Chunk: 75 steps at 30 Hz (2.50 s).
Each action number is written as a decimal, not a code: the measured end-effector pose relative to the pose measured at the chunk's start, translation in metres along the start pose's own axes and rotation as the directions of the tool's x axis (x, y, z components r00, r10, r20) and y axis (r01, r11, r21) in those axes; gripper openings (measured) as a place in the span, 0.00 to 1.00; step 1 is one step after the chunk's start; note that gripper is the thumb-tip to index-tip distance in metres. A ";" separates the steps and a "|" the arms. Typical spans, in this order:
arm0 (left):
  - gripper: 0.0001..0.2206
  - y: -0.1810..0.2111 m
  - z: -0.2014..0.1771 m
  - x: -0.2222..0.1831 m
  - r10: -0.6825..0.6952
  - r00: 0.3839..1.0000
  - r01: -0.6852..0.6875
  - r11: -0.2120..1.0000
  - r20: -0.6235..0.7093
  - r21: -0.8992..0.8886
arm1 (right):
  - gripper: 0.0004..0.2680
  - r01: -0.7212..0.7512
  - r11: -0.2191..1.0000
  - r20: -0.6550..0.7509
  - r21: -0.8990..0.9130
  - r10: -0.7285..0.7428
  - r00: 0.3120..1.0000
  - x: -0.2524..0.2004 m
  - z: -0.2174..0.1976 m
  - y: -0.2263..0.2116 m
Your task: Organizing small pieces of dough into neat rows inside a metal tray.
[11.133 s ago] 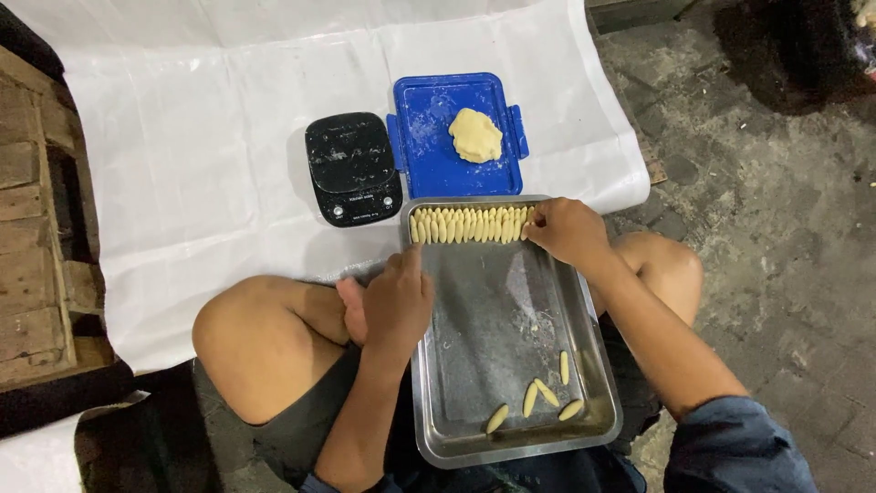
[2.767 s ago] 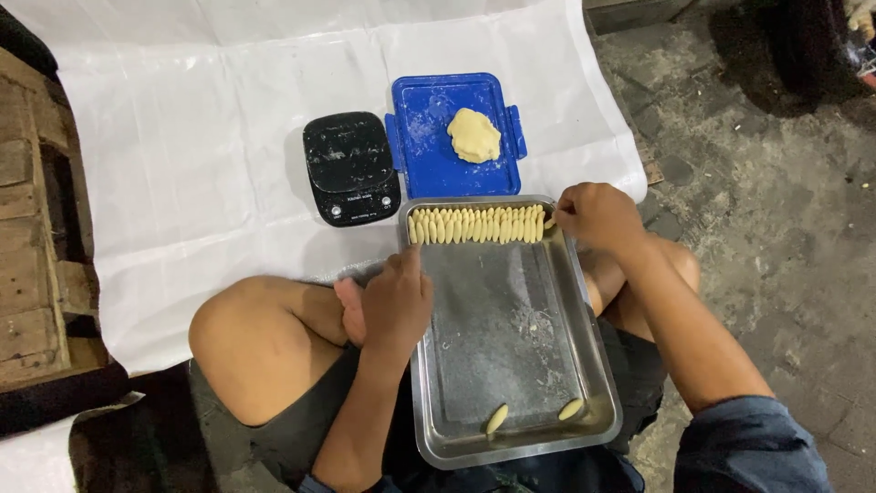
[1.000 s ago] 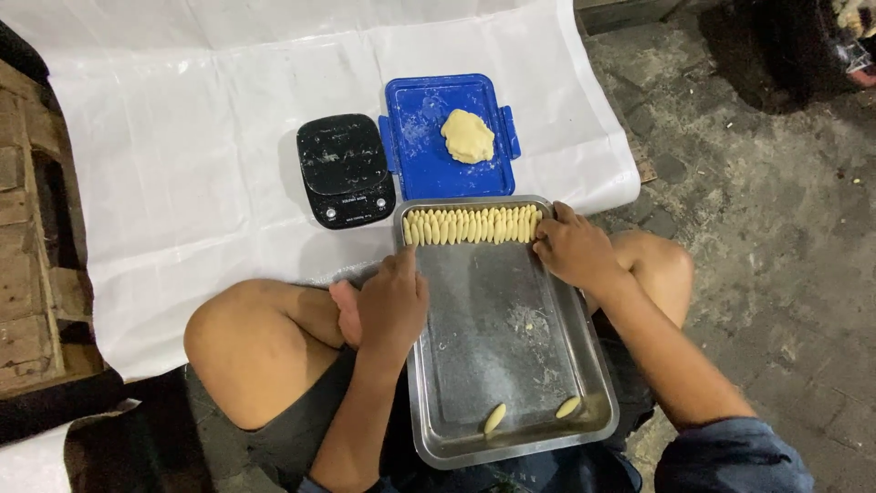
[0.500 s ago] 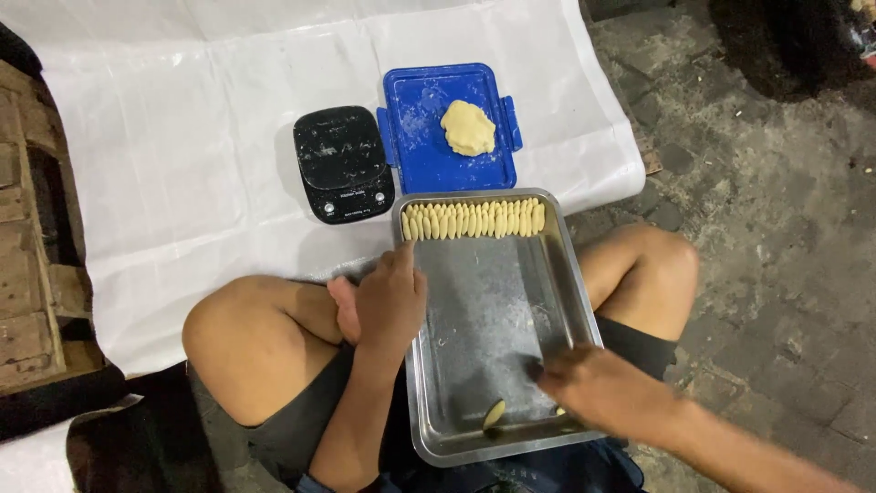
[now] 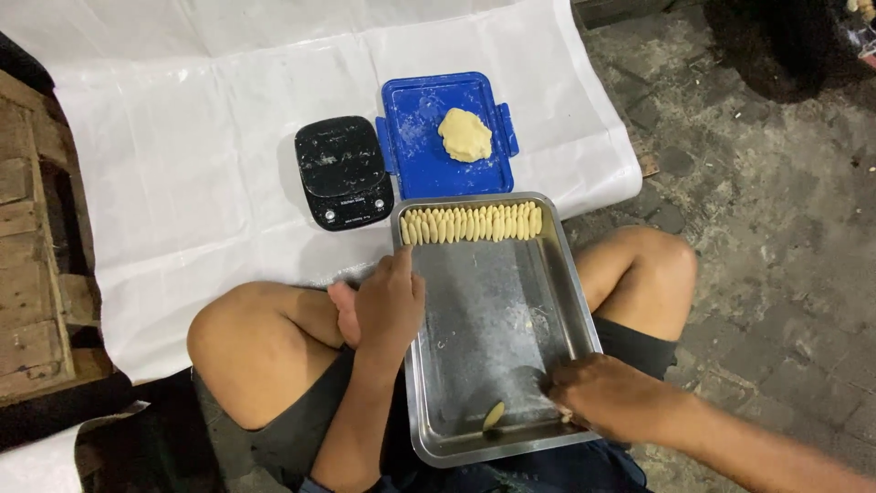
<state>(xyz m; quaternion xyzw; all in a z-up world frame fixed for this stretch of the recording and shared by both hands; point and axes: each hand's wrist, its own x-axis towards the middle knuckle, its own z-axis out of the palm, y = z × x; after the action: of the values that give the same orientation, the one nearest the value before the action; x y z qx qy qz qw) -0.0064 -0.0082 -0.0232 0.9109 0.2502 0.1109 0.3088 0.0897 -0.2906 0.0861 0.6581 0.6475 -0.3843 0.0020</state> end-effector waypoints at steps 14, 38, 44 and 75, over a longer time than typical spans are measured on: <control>0.21 -0.005 0.006 0.001 0.005 1.000 -0.007 0.998 0.029 0.069 | 0.01 -0.166 0.978 0.186 0.126 0.141 0.972 0.005 0.010 0.013; 0.23 0.000 -0.003 0.000 -0.041 0.997 0.035 0.996 0.067 0.084 | 0.06 -0.134 0.734 -0.549 0.665 0.603 0.579 0.231 -0.047 0.061; 0.21 -0.001 0.003 -0.001 0.032 0.999 -0.024 0.986 -0.044 0.167 | 0.06 -0.164 0.677 -0.493 0.718 0.660 0.567 0.235 -0.043 0.055; 0.18 -0.002 0.007 -0.001 -0.028 0.999 0.024 0.990 0.026 0.137 | 0.08 -0.113 0.606 -0.432 0.787 0.672 0.601 0.232 -0.049 0.048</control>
<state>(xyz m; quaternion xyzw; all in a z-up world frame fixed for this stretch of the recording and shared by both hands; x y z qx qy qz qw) -0.0055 -0.0108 -0.0301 0.9280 0.2650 0.0768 0.2504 0.1246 -0.0770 -0.0211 0.8367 0.2259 -0.3061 -0.3939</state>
